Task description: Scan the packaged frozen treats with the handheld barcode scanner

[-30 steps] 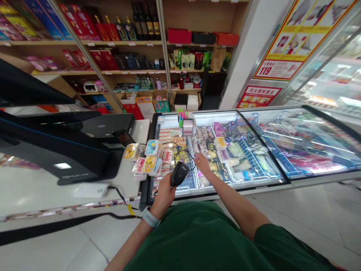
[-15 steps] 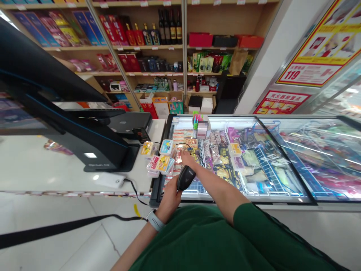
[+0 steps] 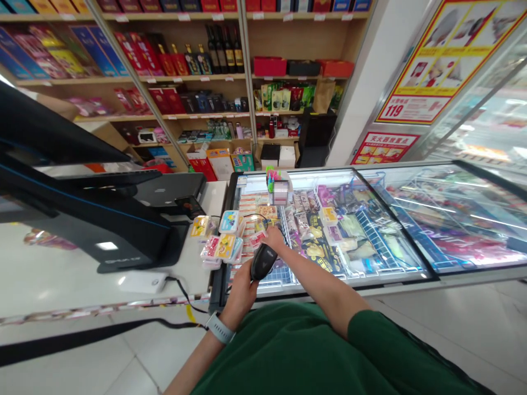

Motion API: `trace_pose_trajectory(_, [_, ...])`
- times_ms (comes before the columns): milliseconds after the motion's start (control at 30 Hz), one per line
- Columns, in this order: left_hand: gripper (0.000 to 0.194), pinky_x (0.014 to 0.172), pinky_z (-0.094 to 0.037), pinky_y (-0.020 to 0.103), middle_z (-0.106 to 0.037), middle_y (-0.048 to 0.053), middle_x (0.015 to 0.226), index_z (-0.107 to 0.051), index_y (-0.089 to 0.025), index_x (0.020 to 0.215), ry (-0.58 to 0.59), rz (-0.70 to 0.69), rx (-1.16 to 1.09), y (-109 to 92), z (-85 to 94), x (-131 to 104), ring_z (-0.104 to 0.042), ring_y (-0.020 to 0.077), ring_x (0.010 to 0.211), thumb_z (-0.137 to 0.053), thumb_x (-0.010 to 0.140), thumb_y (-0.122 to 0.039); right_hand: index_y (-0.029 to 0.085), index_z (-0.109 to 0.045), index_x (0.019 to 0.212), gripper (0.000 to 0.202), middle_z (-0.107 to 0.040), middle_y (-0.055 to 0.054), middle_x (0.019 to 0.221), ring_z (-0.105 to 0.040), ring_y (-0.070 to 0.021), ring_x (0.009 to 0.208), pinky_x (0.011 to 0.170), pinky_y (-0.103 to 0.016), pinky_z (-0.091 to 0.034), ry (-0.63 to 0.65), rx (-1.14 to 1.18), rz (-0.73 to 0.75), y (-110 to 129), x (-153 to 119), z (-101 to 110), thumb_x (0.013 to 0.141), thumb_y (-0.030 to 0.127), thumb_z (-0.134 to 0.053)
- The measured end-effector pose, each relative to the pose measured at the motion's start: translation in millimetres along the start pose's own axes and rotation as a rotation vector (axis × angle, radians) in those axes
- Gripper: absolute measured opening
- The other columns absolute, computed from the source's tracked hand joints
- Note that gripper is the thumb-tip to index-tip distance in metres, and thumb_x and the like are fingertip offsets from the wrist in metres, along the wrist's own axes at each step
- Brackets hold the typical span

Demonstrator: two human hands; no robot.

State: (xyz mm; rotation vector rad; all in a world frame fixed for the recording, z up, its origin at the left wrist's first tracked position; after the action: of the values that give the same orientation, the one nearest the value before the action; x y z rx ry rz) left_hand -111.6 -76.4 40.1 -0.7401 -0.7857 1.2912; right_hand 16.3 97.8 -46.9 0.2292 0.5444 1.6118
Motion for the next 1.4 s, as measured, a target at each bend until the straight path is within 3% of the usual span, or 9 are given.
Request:
trace_pose_trajectory(100, [0.056,0.103,-0.042,0.046,-0.060,0.014,0.126,-0.047,-0.014,0.129,0.021,-0.018,-0.002,-1,-4.1,4,-0.055,0.0266,0.119,-0.051,0.074,-0.005,0.015,-0.061,0.089,0.014,-0.066,-0.007,0.086,-0.062,-0.0192,0.083,0.074,-0.026,-0.044,-0.034,0.137,-0.017,-24,-17,4,0.079,0.025,-0.064])
trace_pose_trajectory(300, [0.050,0.099,-0.045,0.046,-0.062,0.015,0.121,-0.050,-0.012,0.126,0.030,-0.023,0.056,-13,-13.2,13,-0.058,0.0273,0.114,-0.053,0.076,-0.007,0.021,-0.057,0.086,0.013,-0.064,0.001,0.071,-0.063,-0.0157,0.059,0.058,-0.026,-0.049,-0.054,0.600,-0.165,-87,-56,9,0.075,0.018,-0.063])
trace_pose_trajectory(467, [0.051,0.099,-0.045,0.045,-0.061,0.014,0.123,-0.048,-0.014,0.126,0.064,-0.022,0.109,-24,-24.8,17,-0.056,0.0268,0.117,-0.052,0.076,-0.006,0.021,-0.050,0.082,0.014,-0.065,0.000,0.072,-0.066,-0.0170,0.060,0.058,-0.031,-0.056,-0.109,0.986,-0.225,-112,-79,17,0.075,0.023,-0.062])
trace_pose_trajectory(633, [0.049,0.100,-0.043,0.044,-0.061,0.014,0.121,-0.049,-0.014,0.125,0.070,-0.022,0.154,-25,-33.5,17,-0.055,0.0267,0.117,-0.053,0.076,-0.007,0.020,-0.050,0.086,0.022,-0.066,0.000,0.075,-0.068,-0.0167,0.066,0.065,-0.032,-0.056,-0.171,1.100,-0.170,-115,-90,32,0.074,0.032,-0.064])
trace_pose_trajectory(867, [0.048,0.098,-0.045,0.042,-0.062,0.014,0.119,-0.049,-0.014,0.125,0.065,-0.050,0.146,-31,-33.2,18,-0.058,0.0253,0.112,-0.053,0.077,-0.007,0.021,-0.051,0.090,0.024,-0.069,-0.002,0.084,-0.068,-0.0187,0.074,0.061,-0.030,-0.053,-0.212,1.075,-0.115,-108,-96,51,0.074,0.035,-0.063])
trace_pose_trajectory(1400, [0.046,0.097,-0.045,0.043,-0.062,0.013,0.118,-0.049,-0.014,0.123,0.075,-0.020,0.128,-36,-25.5,19,-0.058,0.0256,0.112,-0.051,0.078,-0.007,0.020,-0.053,0.093,0.027,-0.070,-0.004,0.091,-0.067,-0.0199,0.080,0.064,-0.029,-0.051,-0.217,1.057,-0.104,-102,-99,47,0.074,0.036,-0.062])
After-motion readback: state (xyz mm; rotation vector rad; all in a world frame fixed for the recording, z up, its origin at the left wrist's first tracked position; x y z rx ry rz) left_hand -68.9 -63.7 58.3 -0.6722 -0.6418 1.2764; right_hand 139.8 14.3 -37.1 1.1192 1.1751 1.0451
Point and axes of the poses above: each hand's wrist, its own x-axis towards the middle knuckle, its own z-axis out of the back of the hand, y = z × x, the point moved 3 cm from there along x, towards the middle knuckle
